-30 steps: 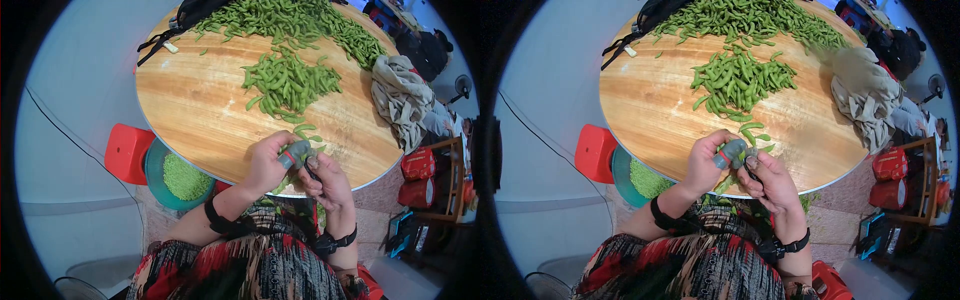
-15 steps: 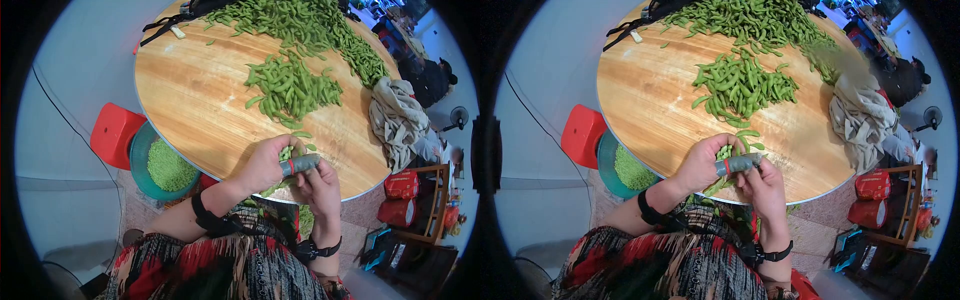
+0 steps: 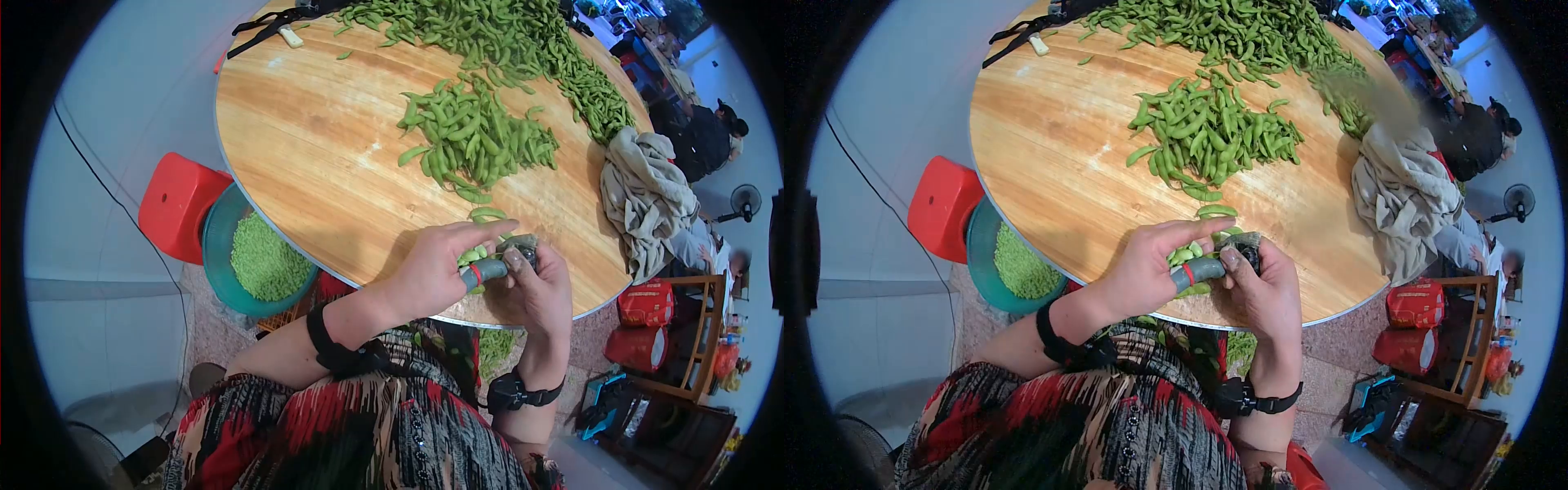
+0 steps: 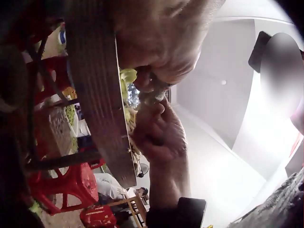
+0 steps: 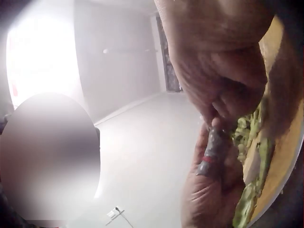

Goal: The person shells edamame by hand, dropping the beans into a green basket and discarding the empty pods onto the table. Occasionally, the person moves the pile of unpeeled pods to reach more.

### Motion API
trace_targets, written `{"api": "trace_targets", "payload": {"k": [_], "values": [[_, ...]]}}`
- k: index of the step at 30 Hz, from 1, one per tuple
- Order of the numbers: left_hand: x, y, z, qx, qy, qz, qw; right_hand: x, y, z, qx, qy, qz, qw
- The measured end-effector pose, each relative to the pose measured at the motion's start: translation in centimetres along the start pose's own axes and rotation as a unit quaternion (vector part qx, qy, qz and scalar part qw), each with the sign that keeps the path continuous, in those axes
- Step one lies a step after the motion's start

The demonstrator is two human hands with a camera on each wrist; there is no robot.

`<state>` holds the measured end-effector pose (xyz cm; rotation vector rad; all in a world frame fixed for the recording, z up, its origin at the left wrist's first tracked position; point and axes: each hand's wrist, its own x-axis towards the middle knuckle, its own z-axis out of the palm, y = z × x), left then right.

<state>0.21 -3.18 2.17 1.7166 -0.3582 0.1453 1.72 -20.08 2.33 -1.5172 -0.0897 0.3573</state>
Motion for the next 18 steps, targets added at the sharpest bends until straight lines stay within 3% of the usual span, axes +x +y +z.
{"api": "trace_targets", "payload": {"k": [2,3,5,7,9,10,12,16,18], "values": [[-0.2,0.2,-0.3,0.064,-0.016,0.055,0.996,-0.5,-0.6,0.2,0.059,0.0,0.045,0.997],[-0.3,-0.3,-0.1,0.065,-0.015,0.053,0.996,-0.7,-0.7,0.3,0.119,0.003,0.088,0.989],[-0.6,-1.5,0.5,0.018,-0.004,0.127,0.992,-0.8,-0.2,0.2,0.171,0.004,0.108,0.979],[-0.7,-1.3,0.7,0.02,-0.006,0.132,0.991,-1.0,0.4,0.0,0.222,0.008,0.127,0.967],[-0.9,-1.2,0.7,0.023,-0.007,0.136,0.99,-1.0,1.0,-0.3,0.343,-0.041,0.137,0.928],[-1.0,-1.0,0.5,0.031,-0.018,0.138,0.99,-1.1,1.2,-0.3,0.344,-0.04,0.137,0.928],[-0.9,-0.6,0.4,0.039,-0.033,0.14,0.989,-1.3,1.4,0.0,0.459,-0.056,0.174,0.87],[-0.7,-0.4,0.8,0.044,-0.005,0.137,0.99,-1.4,1.0,1.1,0.482,-0.004,0.162,0.861],[-0.7,-0.4,0.8,0.062,-0.006,0.127,0.99,-1.7,0.7,1.7,0.373,0.091,0.117,0.916]]}}
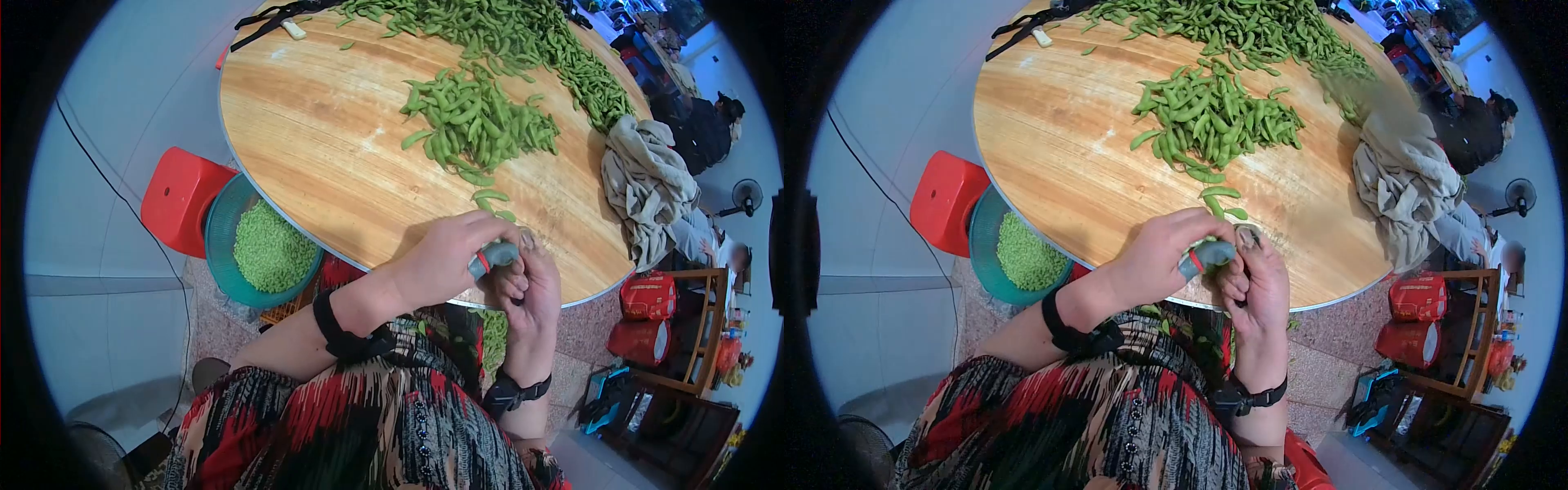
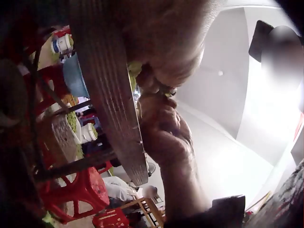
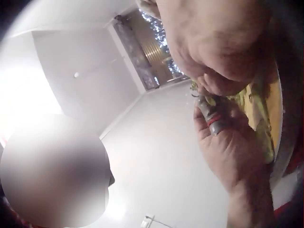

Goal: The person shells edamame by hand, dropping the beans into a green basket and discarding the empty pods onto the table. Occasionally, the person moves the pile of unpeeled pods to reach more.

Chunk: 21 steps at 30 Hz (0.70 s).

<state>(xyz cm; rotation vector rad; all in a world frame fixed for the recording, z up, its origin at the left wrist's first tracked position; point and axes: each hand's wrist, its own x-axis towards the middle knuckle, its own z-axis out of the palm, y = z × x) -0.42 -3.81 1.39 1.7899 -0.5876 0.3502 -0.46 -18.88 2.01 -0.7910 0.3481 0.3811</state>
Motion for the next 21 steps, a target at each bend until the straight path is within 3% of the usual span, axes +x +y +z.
{"api": "trace_targets", "payload": {"k": [2,4,5,6,7,8,10,11,12,14,15,16,18,20,21], "values": [[0.1,-0.1,-0.1,-0.036,-0.013,-0.104,0.994,0.0,-0.2,-0.3,-0.006,-0.006,-0.043,0.999],[-0.2,-1.1,-0.1,-0.003,-0.016,-0.1,0.995,-0.2,-0.9,-1.0,-0.013,-0.012,-0.086,0.996],[-0.4,-1.4,-0.1,-0.211,-0.008,-0.196,0.958,-0.7,-1.6,-1.9,-0.124,-0.056,-0.112,0.984],[-0.6,-1.6,-0.2,-0.407,-0.001,-0.281,0.869,-1.2,-2.5,-2.9,-0.233,-0.099,-0.135,0.958],[-0.7,-1.2,-1.0,-0.44,0.011,-0.298,0.847,-2.2,-4.1,-3.5,-0.335,-0.271,-0.072,0.899],[-0.9,-0.9,-2.2,-0.44,0.012,-0.299,0.847,-2.2,-4.2,-3.7,-0.335,-0.271,-0.07,0.899],[-1.8,-0.5,-4.9,-0.533,0.077,-0.297,0.789,-2.2,-3.9,-1.7,-0.558,-0.104,-0.113,0.815],[-2.7,-0.4,-6.0,-0.491,0.15,-0.282,0.81,-0.7,-3.0,-2.4,-0.627,-0.054,-0.269,0.729],[-3.7,-0.4,-7.4,-0.445,0.224,-0.264,0.826,-0.4,-2.8,-1.8,-0.626,-0.053,-0.269,0.73],[-6.1,-1.5,-10.8,-0.348,0.355,-0.216,0.84,-0.2,-2.3,-0.2,-0.68,0.066,-0.278,0.675],[-7.7,-2.3,-12.8,-0.281,0.394,-0.203,0.851,0.0,-2.2,0.3,-0.724,0.077,-0.272,0.629],[-9.3,-3.3,-14.8,-0.212,0.43,-0.188,0.857,0.2,-2.0,0.2,-0.722,0.076,-0.272,0.632],[-13.7,-6.2,-18.0,-0.09,0.486,-0.21,0.843,0.9,-1.7,-0.3,-0.728,0.029,-0.331,0.599],[-16.8,-8.6,-19.8,0.031,0.437,-0.412,0.799,1.0,-1.6,-0.4,-0.746,0.028,-0.333,0.577],[-20.2,-11.0,-21.3,0.028,0.439,-0.403,0.803,1.0,-1.7,-0.4,-0.762,0.03,-0.336,0.552]]}}
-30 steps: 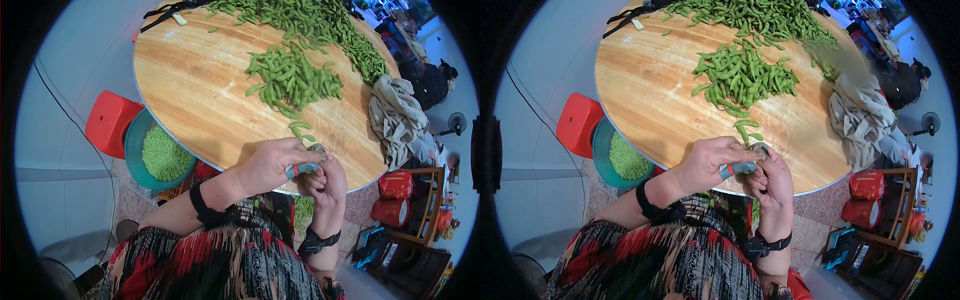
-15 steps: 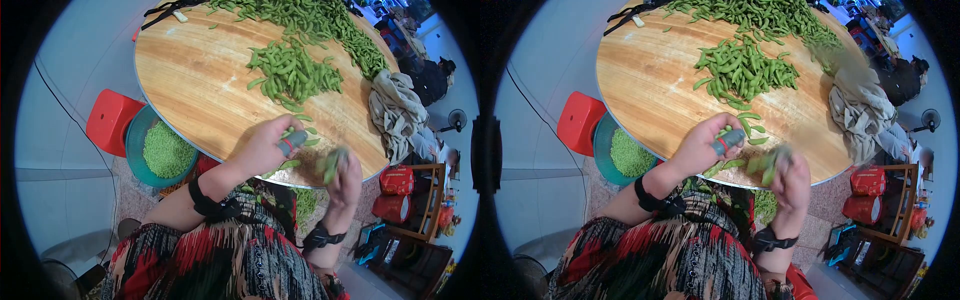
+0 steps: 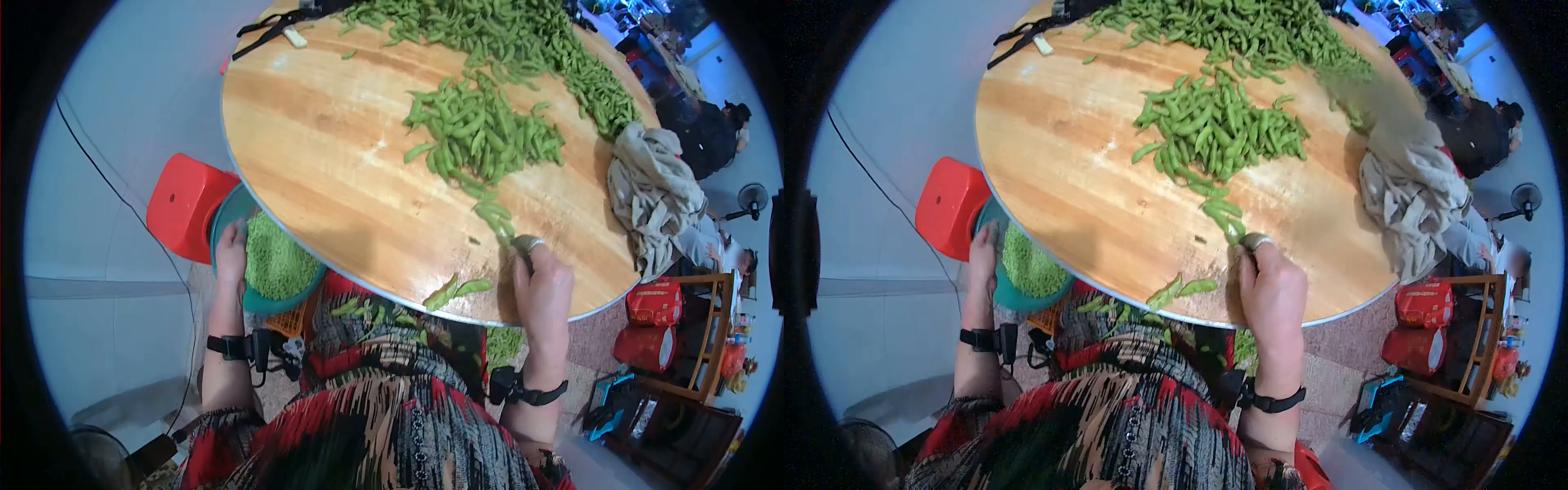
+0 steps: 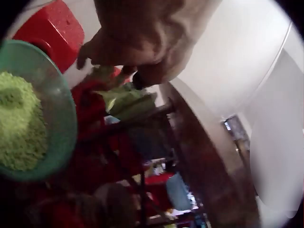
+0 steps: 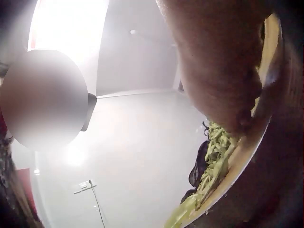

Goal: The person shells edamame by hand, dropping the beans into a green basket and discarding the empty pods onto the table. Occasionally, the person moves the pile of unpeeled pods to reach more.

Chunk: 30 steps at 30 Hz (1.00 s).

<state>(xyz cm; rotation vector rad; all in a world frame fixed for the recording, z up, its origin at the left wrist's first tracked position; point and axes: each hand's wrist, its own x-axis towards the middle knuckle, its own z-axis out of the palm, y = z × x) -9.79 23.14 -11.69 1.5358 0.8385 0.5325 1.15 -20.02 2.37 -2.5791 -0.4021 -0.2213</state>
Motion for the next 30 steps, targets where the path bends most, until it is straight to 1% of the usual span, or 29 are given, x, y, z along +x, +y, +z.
{"api": "trace_targets", "payload": {"k": [1,2,3,4,5,6,7,8,9,10,11,12,13,14,16,17,18,19,20,21,22,23,25,26,27,29,30], "values": [[1.7,-4.3,-2.4,0.241,0.088,0.148,0.955,0.0,0.0,0.0,-0.004,0.011,-0.007,1.0],[3.1,-6.4,-2.8,0.458,0.174,0.281,0.826,-0.1,0.1,0.1,0.044,0.038,-0.001,0.998],[2.9,-4.2,-1.3,0.444,0.177,0.29,0.829,-0.3,0.3,0.3,0.091,0.065,0.006,0.994],[1.0,0.4,0.5,0.321,0.195,0.319,0.87,-0.7,1.0,0.8,0.185,0.055,0.057,0.98],[-1.4,4.6,2.1,0.194,0.208,0.339,0.896,-0.8,0.7,0.7,0.281,0.036,0.092,0.954],[-3.6,8.4,4.0,0.127,0.119,0.262,0.949,-0.8,-0.1,0.4,0.366,-0.005,0.148,0.919],[-5.6,10.9,6.2,0.06,0.025,0.18,0.982,-0.8,-1.0,0.1,0.448,-0.047,0.201,0.87],[-7.3,11.3,8.2,-0.04,-0.122,0.205,0.97,-0.8,-1.4,0.2,0.51,-0.083,0.207,0.831],[-9.0,11.8,10.2,-0.138,-0.266,0.225,0.927,-0.7,-2.1,0.3,0.525,-0.111,0.215,0.816],[-11.1,14.7,11.7,0.196,-0.344,0.293,0.87,-0.7,-2.7,0.3,0.541,-0.126,0.224,0.801],[-11.5,13.6,14.5,0.036,-0.396,0.483,0.78,-0.8,-3.0,0.3,0.557,-0.141,0.231,0.785],[-13.3,14.7,16.3,0.077,-0.411,0.487,0.767,-0.9,-3.1,0.1,0.56,-0.166,0.239,0.776],[-14.9,15.6,17.4,0.119,-0.425,0.49,0.752,-1.3,-2.9,0.7,0.593,-0.149,0.223,0.759],[-15.4,15.5,18.0,0.118,-0.423,0.496,0.749,-1.5,-2.7,0.6,0.59,-0.143,0.227,0.761],[-15.7,15.1,19.1,0.122,-0.435,0.463,0.763,-1.6,-2.4,0.0,0.589,-0.132,0.226,0.765],[-15.7,15.2,19.5,0.121,-0.434,0.469,0.76,-1.7,-2.3,-0.4,0.57,-0.139,0.227,0.777],[-15.8,15.4,19.8,0.088,-0.449,0.43,0.778,-1.9,-2.2,-0.7,0.551,-0.146,0.229,0.789],[-15.9,15.6,20.1,0.056,-0.462,0.39,0.795,-1.9,-2.0,-0.7,0.552,-0.143,0.226,0.79],[-15.7,15.5,20.5,0.02,-0.445,0.365,0.818,-1.9,-1.7,-0.5,0.557,-0.116,0.199,0.798],[-15.5,15.2,20.9,0.021,-0.445,0.37,0.816,-1.8,-1.5,-0.4,0.562,-0.089,0.173,0.804],[-15.3,14.9,21.2,-0.022,-0.451,0.298,0.841,-1.7,-1.8,-0.4,0.541,-0.093,0.173,0.818],[-15.2,14.6,21.6,-0.064,-0.454,0.225,0.86,-1.8,-1.6,-0.3,0.543,-0.09,0.171,0.817],[-15.2,14.4,22.0,-0.066,-0.452,0.227,0.86,-1.9,-1.4,-0.1,0.615,-0.212,0.158,0.742],[-15.2,14.4,22.0,-0.053,-0.449,0.232,0.861,-1.8,-1.7,-0.3,0.637,-0.231,0.144,0.721],[-15.1,14.3,22.1,-0.04,-0.445,0.237,0.862,-1.8,-1.7,-0.4,0.638,-0.229,0.143,0.721],[-15.0,14.2,22.1,-0.044,-0.443,0.229,0.866,-1.8,-1.7,-0.6,0.67,-0.254,0.192,0.671],[-15.0,14.1,22.1,-0.048,-0.439,0.221,0.87,-1.7,-1.8,-0.8,0.671,-0.254,0.19,0.67]]}}
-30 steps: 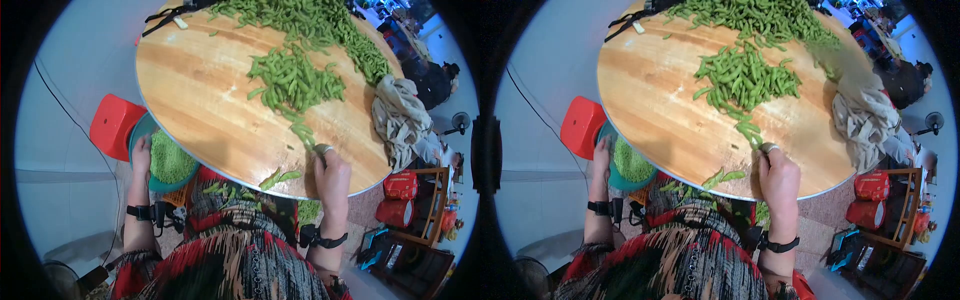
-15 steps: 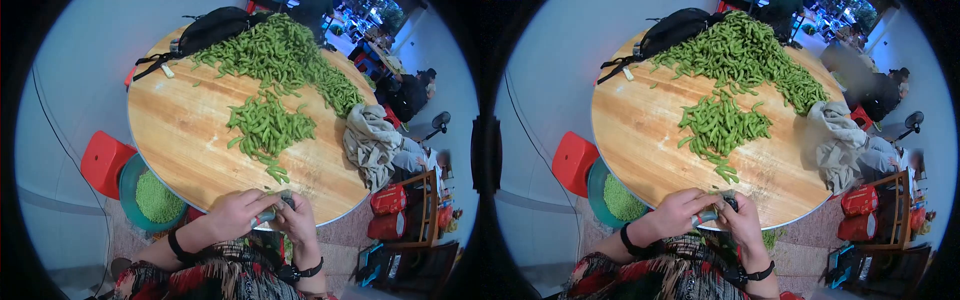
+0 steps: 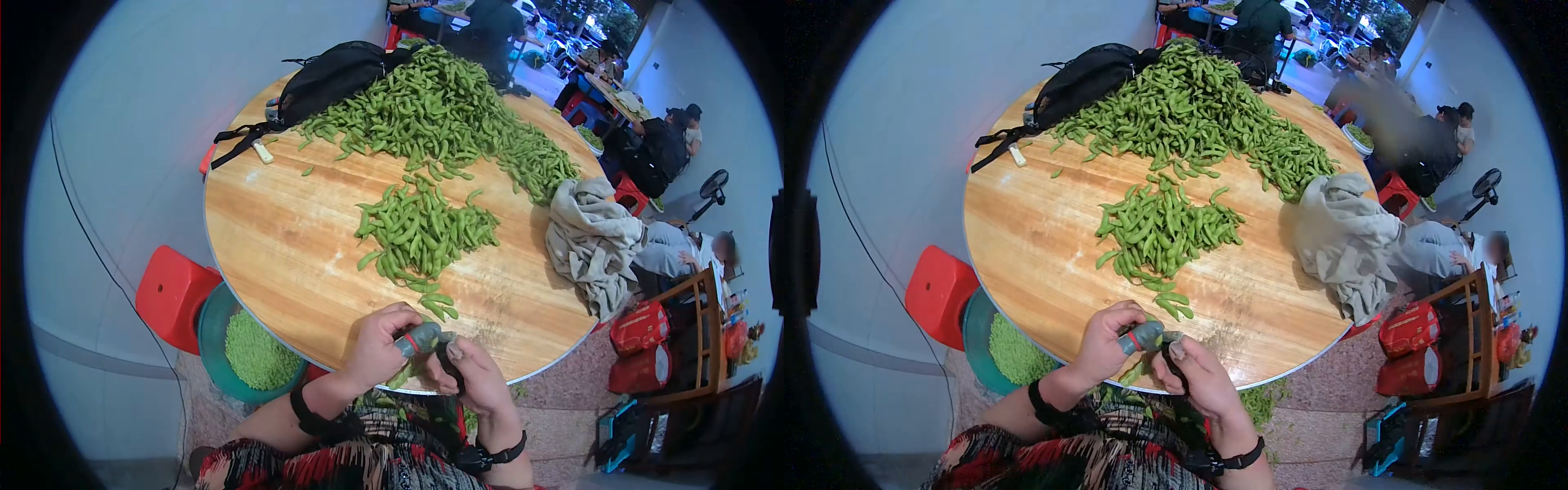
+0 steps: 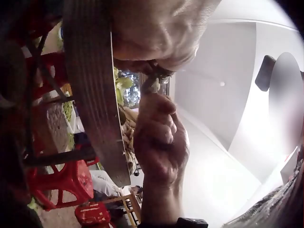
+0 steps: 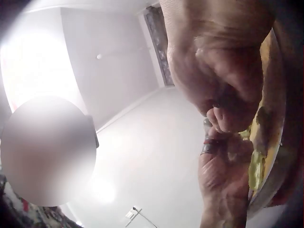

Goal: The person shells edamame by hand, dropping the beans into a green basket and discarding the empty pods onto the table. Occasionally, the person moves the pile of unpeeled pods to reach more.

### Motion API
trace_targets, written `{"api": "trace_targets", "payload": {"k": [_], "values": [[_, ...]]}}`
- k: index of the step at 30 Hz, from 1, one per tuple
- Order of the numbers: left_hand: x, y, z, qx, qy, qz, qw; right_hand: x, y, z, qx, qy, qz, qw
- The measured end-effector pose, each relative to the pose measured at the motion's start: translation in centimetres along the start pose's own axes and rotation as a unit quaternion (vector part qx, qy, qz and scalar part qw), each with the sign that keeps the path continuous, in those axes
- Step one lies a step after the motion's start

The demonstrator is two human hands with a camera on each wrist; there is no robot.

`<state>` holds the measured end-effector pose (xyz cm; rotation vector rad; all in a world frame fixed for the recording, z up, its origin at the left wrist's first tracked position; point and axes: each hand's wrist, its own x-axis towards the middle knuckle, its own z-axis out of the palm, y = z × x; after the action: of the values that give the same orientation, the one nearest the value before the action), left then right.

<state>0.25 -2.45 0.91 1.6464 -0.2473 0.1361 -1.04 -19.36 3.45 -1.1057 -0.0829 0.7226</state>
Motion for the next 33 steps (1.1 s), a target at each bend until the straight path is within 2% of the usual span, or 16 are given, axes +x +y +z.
{"api": "trace_targets", "payload": {"k": [3,7,9,10,12,13,15,19,20,21,24,27,29,30,31,33], "values": [[-0.1,-0.4,0.1,-0.034,0.007,-0.055,0.998,0.1,-0.1,-0.1,0.039,0.015,0.019,0.999],[0.0,-0.1,-0.1,0.06,-0.036,-0.019,0.997,0.5,0.4,-0.4,0.027,0.021,0.008,0.999],[0.1,-0.2,0.4,-0.109,-0.014,-0.05,0.993,0.4,0.3,-0.2,0.044,0.036,0.004,0.998],[0.1,0.2,0.4,-0.108,-0.015,-0.051,0.993,0.4,0.2,-0.2,0.049,0.039,0.011,0.998],[0.2,1.3,0.3,-0.289,-0.044,-0.129,0.948,0.4,0.2,-0.5,0.055,0.041,0.019,0.997],[0.1,0.6,0.2,-0.289,-0.043,-0.129,0.948,0.4,0.4,-1.0,0.065,0.008,0.015,0.998],[0.0,-0.9,0.1,-0.092,-0.037,-0.056,0.993,0.4,0.5,-1.1,0.075,-0.024,0.011,0.997],[0.0,0.0,-0.2,0.045,-0.06,-0.012,0.997,0.6,0.5,-1.0,0.085,-0.001,0.032,0.996],[0.0,0.1,0.0,-0.103,-0.094,-0.065,0.988,0.6,0.7,-1.0,0.096,-0.006,0.041,0.995],[0.0,0.2,0.0,-0.248,-0.124,-0.115,0.954,0.5,0.7,-0.9,0.096,-0.006,0.041,0.994],[0.2,-0.4,-0.5,-0.334,-0.188,-0.109,0.917,0.2,0.7,-0.7,0.161,-0.039,0.072,0.984],[0.1,0.3,-0.1,-0.289,-0.14,-0.153,0.935,0.6,1.4,-1.3,0.231,-0.045,0.067,0.97],[0.1,1.9,0.3,-0.221,-0.122,-0.141,0.957,0.7,1.8,-1.5,-0.015,0.042,-0.026,0.999],[0.1,2.3,0.4,-0.154,-0.101,-0.129,0.974,0.9,2.1,-1.4,-0.185,0.111,-0.102,0.971],[0.0,2.2,0.6,-0.153,-0.101,-0.13,0.974,0.8,2.0,-1.3,-0.183,0.111,-0.102,0.971],[-0.1,1.6,0.7,-0.202,-0.088,-0.125,0.967,0.4,1.1,-1.0,-0.114,0.13,-0.025,0.985]]}}
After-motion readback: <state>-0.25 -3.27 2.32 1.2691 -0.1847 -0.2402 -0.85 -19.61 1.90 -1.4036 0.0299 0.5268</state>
